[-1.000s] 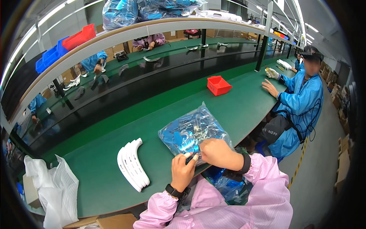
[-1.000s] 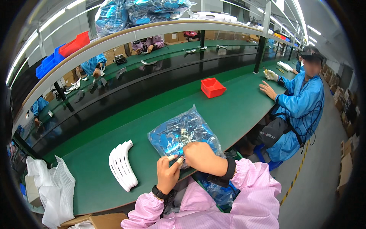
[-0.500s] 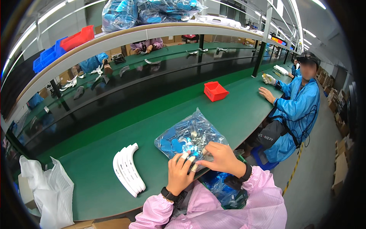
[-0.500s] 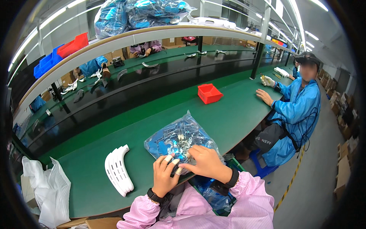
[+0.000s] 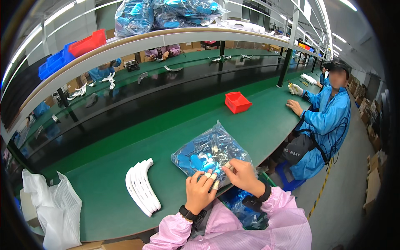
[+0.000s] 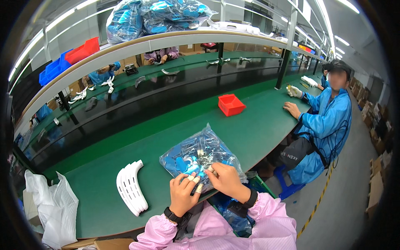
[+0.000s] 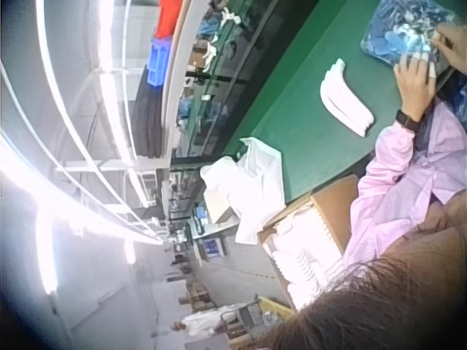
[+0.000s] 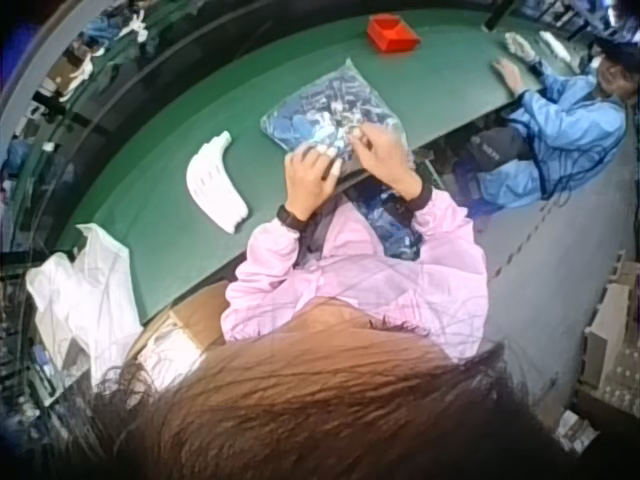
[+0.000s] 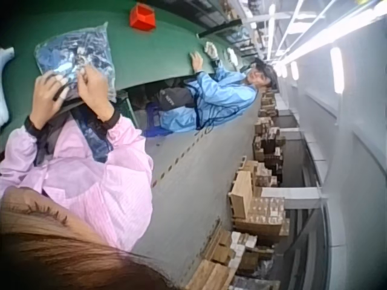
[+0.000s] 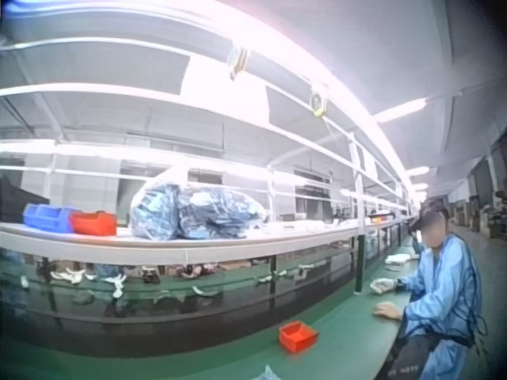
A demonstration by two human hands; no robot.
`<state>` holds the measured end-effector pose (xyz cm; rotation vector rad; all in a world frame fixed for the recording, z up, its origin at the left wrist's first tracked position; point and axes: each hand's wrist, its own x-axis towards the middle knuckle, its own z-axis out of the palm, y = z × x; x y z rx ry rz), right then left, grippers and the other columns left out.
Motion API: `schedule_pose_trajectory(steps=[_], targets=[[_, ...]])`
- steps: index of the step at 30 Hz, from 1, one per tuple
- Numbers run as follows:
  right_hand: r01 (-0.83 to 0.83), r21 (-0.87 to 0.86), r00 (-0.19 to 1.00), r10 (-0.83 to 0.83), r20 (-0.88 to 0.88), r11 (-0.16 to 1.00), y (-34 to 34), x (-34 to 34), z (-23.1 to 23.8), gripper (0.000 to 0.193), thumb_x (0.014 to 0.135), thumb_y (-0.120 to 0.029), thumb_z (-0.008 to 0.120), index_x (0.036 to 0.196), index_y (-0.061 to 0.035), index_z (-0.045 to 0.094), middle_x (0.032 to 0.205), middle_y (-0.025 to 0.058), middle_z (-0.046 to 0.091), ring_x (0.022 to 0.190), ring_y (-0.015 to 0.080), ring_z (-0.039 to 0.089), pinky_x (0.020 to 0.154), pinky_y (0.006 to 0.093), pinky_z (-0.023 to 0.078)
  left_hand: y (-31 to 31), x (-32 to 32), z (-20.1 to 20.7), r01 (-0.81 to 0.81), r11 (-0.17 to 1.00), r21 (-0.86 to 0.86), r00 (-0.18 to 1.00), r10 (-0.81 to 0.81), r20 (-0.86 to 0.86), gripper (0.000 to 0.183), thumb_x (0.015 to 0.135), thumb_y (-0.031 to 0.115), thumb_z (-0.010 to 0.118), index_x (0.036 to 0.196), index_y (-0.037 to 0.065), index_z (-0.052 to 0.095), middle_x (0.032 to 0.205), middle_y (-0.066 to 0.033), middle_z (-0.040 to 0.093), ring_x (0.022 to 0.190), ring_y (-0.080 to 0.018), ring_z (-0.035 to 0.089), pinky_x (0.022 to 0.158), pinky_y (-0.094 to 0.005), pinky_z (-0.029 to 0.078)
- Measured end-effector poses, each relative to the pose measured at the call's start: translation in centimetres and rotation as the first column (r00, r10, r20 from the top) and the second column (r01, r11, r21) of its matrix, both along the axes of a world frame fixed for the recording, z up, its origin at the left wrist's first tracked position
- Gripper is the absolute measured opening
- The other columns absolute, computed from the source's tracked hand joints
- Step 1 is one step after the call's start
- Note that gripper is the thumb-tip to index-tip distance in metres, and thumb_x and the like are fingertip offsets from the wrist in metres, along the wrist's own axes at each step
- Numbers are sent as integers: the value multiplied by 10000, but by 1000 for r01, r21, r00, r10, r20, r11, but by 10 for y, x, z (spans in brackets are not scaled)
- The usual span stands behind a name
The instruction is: Sorting, organizing, and packaging various plastic components into bags on an industrial assembly line.
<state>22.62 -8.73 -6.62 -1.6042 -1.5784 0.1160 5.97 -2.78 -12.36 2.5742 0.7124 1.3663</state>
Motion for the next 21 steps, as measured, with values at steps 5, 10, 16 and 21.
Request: schedule_pose_trajectory(steps=[5, 10, 16, 21], targets=[[41, 56, 995, -35, -92, 998, 1, -2, -7, 234, 806, -169, 712, 712, -23, 554, 619, 102, 553, 508, 250, 562, 460, 341, 408, 1, -3, 0, 20, 999, -30, 1000, -19, 15, 287, 712, 167, 724, 974, 71, 658, 1089, -57, 648, 1018, -274, 539, 849, -401, 388], [-104, 126, 967, 71, 246, 987, 22, 1, 20, 360, 733, -337, 761, 728, -34, 566, 608, 112, 573, 520, 300, 574, 506, 366, 454, 9, -4, 9, 33, 995, -90, 995, -24, 96, 358, 710, 191, 708, 1034, 51, 650, 1087, -92, 629, 1040, -291, 532, 860, -407, 389], [-188, -273, 907, 273, 322, 944, 43, 22, 16, 339, 753, -340, 722, 702, -46, 561, 569, 115, 556, 557, 341, 564, 543, 434, 441, 7, -1, 11, 24, 998, -63, 998, -20, 58, 348, 715, 208, 706, 1019, 46, 654, 1066, -84, 637, 1033, -295, 534, 849, -406, 388], [-340, -335, 940, 311, -139, 879, 46, 29, 9, 330, 802, -255, 724, 672, -25, 524, 529, 50, 467, 483, 137, 413, 474, 324, 336, 5, -2, 8, -31, 999, -33, 999, 32, 31, 278, 705, 198, 736, 936, 65, 655, 994, -56, 644, 1009, -285, 536, 834, -399, 371]])
